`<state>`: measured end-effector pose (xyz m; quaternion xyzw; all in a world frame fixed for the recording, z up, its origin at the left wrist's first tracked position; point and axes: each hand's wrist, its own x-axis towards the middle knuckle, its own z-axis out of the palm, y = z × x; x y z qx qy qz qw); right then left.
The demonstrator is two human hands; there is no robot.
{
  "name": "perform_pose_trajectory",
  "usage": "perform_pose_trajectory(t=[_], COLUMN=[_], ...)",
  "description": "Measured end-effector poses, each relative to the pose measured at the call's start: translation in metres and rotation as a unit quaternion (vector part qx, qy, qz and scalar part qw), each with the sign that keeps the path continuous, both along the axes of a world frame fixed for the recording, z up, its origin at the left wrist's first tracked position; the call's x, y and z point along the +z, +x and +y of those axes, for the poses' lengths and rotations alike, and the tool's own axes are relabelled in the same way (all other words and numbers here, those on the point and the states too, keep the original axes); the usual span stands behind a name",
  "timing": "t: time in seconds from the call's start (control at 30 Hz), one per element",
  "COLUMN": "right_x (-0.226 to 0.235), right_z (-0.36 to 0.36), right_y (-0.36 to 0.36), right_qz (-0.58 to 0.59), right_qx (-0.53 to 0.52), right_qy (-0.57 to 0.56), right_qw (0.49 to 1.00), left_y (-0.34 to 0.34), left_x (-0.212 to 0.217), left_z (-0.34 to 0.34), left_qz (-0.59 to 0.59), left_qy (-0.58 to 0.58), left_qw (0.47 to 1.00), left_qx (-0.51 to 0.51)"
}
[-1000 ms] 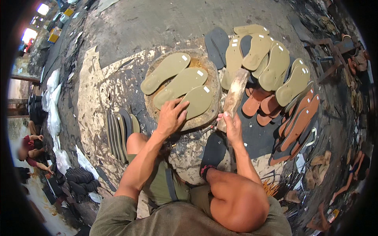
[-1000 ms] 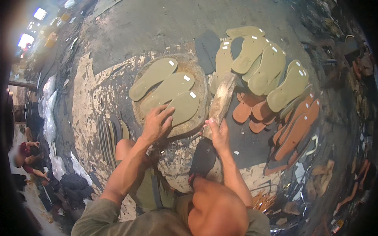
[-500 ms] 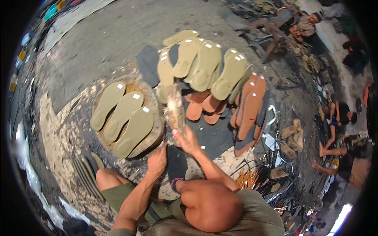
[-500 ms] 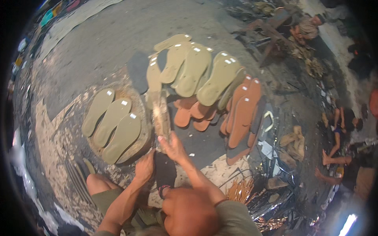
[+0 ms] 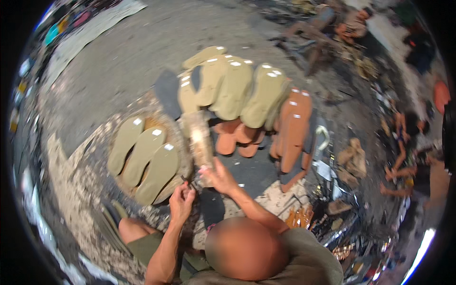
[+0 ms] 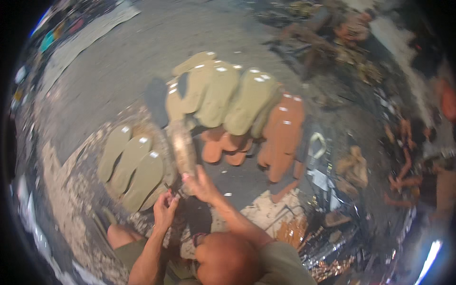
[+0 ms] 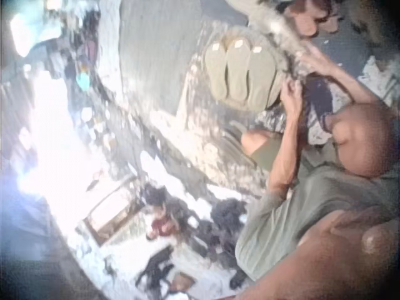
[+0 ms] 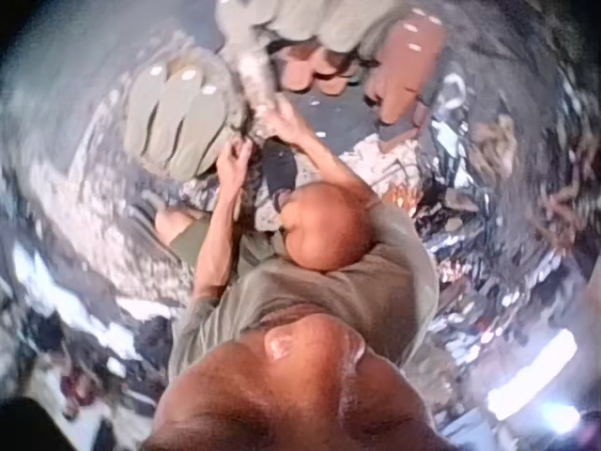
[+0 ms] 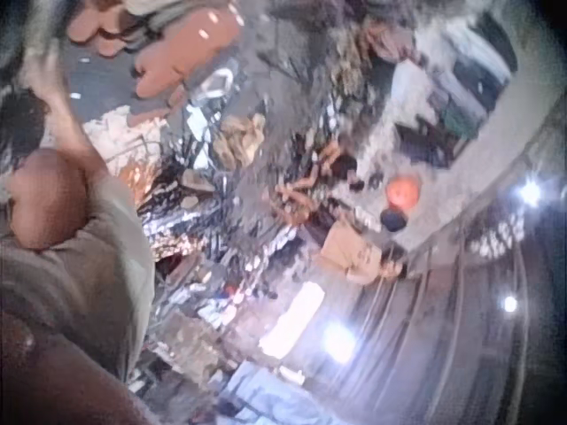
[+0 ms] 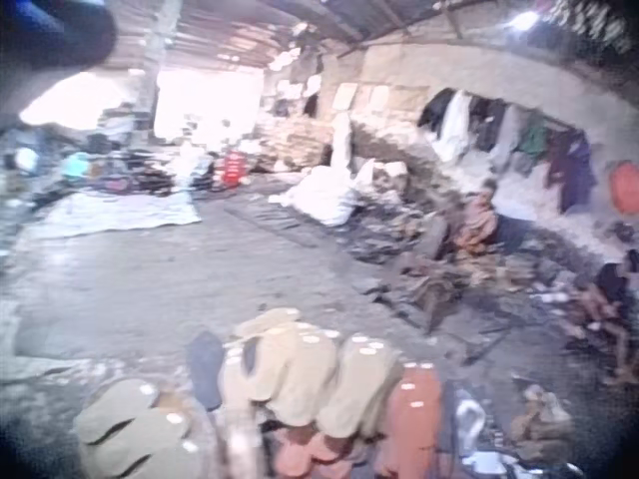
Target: The person sits on the ground and uses a wooden block to repeatedly press and shape the edges of multiple shoe soles. They handle the soles one at a time, rotating them to work different edges, and place finished pieces into a growing stack.
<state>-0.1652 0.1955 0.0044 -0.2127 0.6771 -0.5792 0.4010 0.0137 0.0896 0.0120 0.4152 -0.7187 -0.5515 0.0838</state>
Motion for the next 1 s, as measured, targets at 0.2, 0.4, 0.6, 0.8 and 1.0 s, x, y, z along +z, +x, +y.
perform_pose_trajectory(t=[0.2,0.4,0.6,0.8,1.0], right_x=[0.038,0.040,0.026,0.039,0.032], right_z=[-0.025,-0.037,-0.026,-0.027,-0.024], right_y=[0.029,0.025,0.015,0.001,-0.004], right_qz=[-0.142,-0.042,-0.103,-0.235,-0.223], right_qx=[0.034,0.065,0.074,0.078,0.077], right_qy=[-0.091,0.011,0.008,0.083,0.057], right_qw=[0.985,0.997,0.992,0.965,0.970], left_y=[-0.023,-0.024,-0.005,-0.037,-0.050], left_x=[0.049,0.053,0.021,0.021,0.020], left_z=[-0.012,-0.069,-0.105,-0.097,-0.101], left_qz=[0.160,0.185,0.068,0.170,0.075], left_qy=[0.165,0.058,-0.057,0.076,-0.061], left_qw=[0.960,0.932,0.984,0.967,0.987], left_qx=[0.162,0.306,0.157,0.176,0.126])
